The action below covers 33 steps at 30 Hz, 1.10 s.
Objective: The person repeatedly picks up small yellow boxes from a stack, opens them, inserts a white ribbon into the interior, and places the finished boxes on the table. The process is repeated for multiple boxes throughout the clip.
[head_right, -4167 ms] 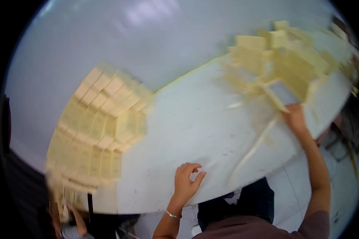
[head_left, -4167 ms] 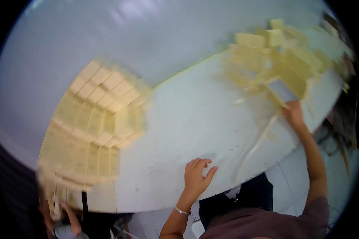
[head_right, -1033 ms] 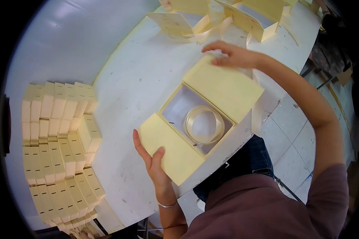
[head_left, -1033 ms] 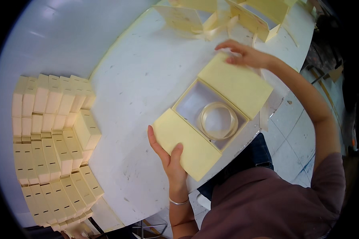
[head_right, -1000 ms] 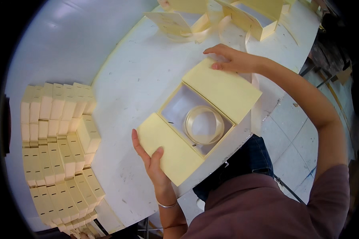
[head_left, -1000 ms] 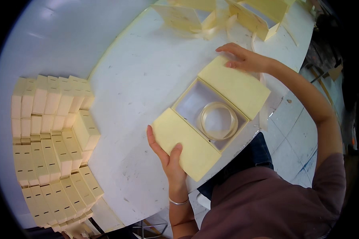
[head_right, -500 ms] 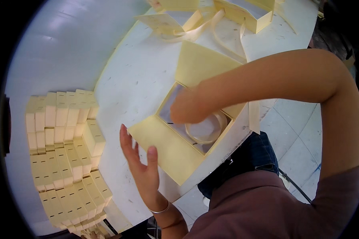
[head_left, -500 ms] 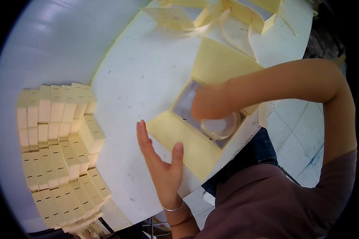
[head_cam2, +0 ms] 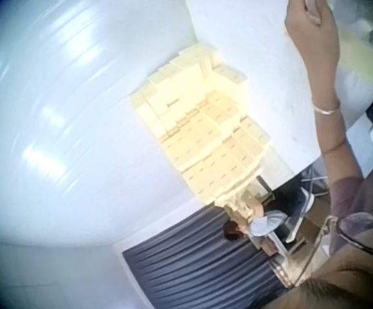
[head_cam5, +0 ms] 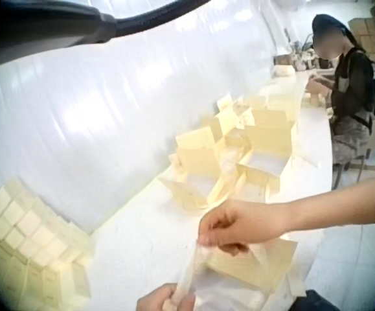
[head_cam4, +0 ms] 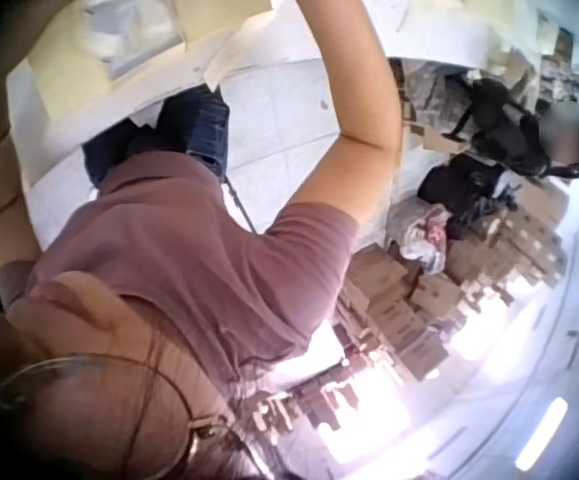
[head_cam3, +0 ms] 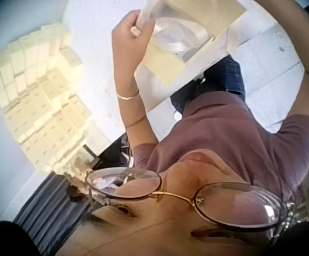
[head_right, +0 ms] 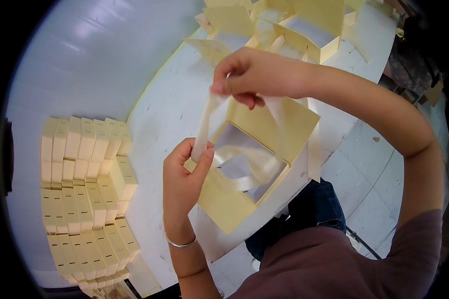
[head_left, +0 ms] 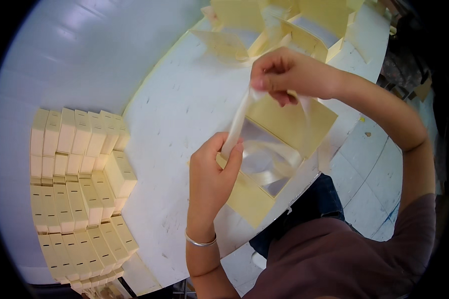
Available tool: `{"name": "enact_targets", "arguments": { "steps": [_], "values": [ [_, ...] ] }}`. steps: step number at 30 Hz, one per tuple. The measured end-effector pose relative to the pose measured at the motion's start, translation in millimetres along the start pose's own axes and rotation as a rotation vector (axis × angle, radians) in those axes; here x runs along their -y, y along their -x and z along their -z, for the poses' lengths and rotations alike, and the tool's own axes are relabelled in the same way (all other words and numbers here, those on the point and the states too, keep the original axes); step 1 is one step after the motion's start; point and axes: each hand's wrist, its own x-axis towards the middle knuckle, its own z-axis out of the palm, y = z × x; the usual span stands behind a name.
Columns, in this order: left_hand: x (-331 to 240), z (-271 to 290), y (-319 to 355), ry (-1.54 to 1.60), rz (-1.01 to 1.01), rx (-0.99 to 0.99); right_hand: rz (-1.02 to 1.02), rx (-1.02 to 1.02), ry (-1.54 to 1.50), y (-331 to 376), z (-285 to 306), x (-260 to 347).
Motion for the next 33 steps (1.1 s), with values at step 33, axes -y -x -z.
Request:
{"name": "enact_targets", "arguments": {
  "steps": [33],
  "values": [
    [-5,19,-7,0.426,0.019,-0.201,0.675,0.160,1.024,8,-54,-7]
  ]
}}
